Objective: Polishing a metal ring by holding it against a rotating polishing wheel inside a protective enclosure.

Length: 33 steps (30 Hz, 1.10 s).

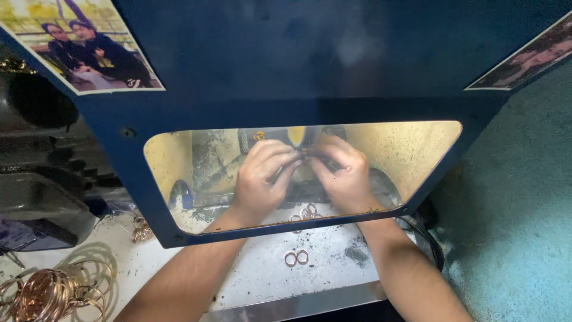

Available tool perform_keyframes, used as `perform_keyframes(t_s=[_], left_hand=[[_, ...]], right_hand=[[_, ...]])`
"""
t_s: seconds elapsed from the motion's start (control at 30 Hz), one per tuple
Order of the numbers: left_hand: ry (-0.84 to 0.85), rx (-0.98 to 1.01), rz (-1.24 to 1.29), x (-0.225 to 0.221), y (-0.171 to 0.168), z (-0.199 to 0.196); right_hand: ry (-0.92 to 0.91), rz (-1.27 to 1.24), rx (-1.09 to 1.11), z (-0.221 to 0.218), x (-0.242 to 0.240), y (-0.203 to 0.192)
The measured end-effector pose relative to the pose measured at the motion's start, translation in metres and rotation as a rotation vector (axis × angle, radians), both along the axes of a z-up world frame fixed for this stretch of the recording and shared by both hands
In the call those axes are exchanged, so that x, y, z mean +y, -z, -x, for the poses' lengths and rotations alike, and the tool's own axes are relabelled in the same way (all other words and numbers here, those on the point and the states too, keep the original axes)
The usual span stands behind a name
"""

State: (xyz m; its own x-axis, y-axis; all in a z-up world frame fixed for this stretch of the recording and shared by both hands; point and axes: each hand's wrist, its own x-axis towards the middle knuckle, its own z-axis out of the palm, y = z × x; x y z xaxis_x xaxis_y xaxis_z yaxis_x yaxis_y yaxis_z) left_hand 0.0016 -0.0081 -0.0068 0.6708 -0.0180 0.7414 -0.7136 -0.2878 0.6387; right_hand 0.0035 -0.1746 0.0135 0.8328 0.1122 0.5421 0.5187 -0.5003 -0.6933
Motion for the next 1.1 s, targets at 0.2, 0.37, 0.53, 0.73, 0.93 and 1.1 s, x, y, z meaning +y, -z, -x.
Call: perform_keyframes(t_s=[0.2,0.37,0.53,0.73,0.93,1.1], left_hand=[[0.008,0.006,0.057,-0.003,-0.001,0.002],[0.006,0.012,0.052,-0.006,0.003,-0.003],[0.005,0.011,0.059,-0.004,0.009,-0.004],[0.026,-0.081,0.126,-0.004,0.003,0.001],[-0.004,-0.034,0.095,-0.002,0.004,-0.001],[-0.010,-0.067,0.084,-0.002,0.003,0.001]], right_hand=[[0.009,0.025,-0.051,0.001,-0.004,0.006],[0.027,0.026,-0.094,-0.002,-0.002,0.011],[0.018,0.023,-0.083,-0.002,0.001,0.009],[0.021,0.000,-0.117,0.003,0.000,0.012],[0.033,-0.008,-0.075,0.003,0.008,0.006],[0.047,-0.005,-0.114,0.004,0.009,0.006]])
